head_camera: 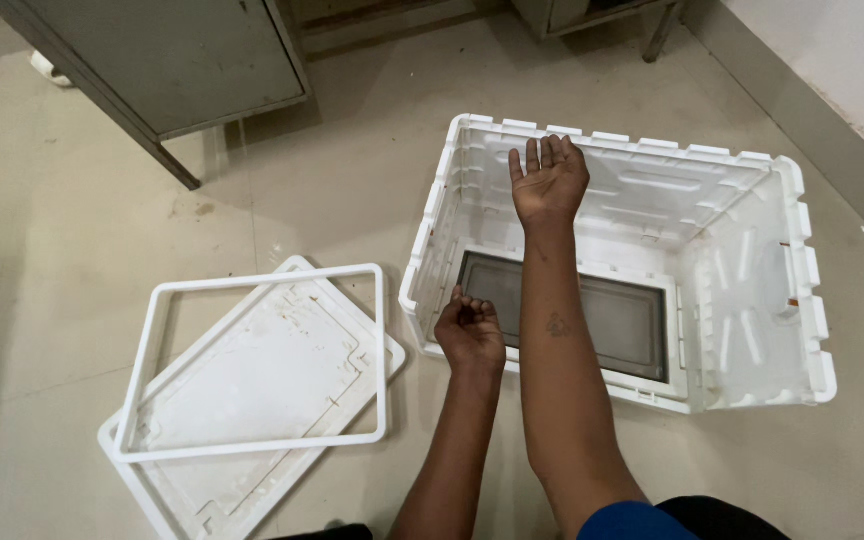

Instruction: The person assembles white plastic storage crates by unfolding side panels, inserting a frame, and placing a lid on top. They repeat this process for multiple crates, stacking them vertically in a corner.

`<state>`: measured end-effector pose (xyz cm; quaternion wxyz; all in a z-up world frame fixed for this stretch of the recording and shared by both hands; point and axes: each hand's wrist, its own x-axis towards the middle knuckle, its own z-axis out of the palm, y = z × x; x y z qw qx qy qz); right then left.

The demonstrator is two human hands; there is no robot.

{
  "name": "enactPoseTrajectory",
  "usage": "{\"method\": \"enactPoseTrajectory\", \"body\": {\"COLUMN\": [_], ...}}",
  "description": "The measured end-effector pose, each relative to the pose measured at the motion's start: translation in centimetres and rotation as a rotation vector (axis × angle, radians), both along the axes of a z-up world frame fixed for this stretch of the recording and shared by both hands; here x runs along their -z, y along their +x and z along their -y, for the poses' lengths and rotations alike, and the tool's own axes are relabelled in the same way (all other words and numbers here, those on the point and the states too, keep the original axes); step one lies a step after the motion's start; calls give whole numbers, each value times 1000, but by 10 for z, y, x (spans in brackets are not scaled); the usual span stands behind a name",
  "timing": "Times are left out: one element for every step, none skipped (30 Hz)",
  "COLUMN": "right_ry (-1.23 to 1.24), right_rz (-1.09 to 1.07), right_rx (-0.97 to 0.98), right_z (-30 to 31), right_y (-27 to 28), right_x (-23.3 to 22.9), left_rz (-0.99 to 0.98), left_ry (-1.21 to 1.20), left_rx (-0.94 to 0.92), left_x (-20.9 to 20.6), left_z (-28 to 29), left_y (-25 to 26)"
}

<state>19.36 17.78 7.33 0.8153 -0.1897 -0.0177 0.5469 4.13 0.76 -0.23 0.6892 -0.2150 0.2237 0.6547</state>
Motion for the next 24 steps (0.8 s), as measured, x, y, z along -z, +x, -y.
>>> {"method": "enactPoseTrajectory", "body": {"right_ry": [-9,-18,-25,-32,-28,-23,-29,-35,-47,-69,-91,-113,-117,-121,-126,-124,-122,-121,-176,-233,-292,-433,-584,-742], "right_rz": [3,7,12,21,29,36,43,50,60,80,101,121,150,178,206,221,241,260,375,489,600,857,1113,1366], "right_rx": [-9,-18,-26,-33,-35,-37,-38,-38,-23,-15,-3,9,25,41,54,78,97,117,139,161,180,295,406,516], "right_z": [3,7,10,18,22,26,33,39,49,58,66,75,83,89,95,102,107,113,116,120,123,126,131,137], "right_y": [-1,-1,-1,0,1,1,5,7,14,19,23,31,38,45,53,63,73,83,95,106,117,129,140,152], "right_x": [1,1,1,1,-1,-5,-8,-10,-13,-15,-17,-20,-23,-27,-30,-31,-31,-30,-28,-25,-21,-16,-10,-4], "left_rz": [-4,-7,-9,-23,-39,-54,-51,-47,-39,-38,-36,-34,-9,16,40,53,70,88,86,85,82,84,87,89], "left_ry": [4,8,13,15,28,42,53,64,70,69,68,68,43,17,-9,4,16,27,33,38,44,29,9,-11], "left_rx": [4,8,12,12,17,22,18,14,25,30,39,47,48,50,49,77,102,126,150,174,195,203,207,212], "left_x": [-3,-6,-8,-11,-15,-19,-22,-26,-28,-30,-31,-33,-35,-37,-38,-40,-41,-41,-42,-42,-42,-41,-39,-36], "left_z": [0,0,0,3,2,-1,-1,-3,-1,0,1,2,3,4,5,7,8,9,9,8,6,3,3,3], "left_y": [1,2,4,5,6,6,6,5,7,7,9,14,15,16,21,26,31,35,40,43,45,45,44,43]}}
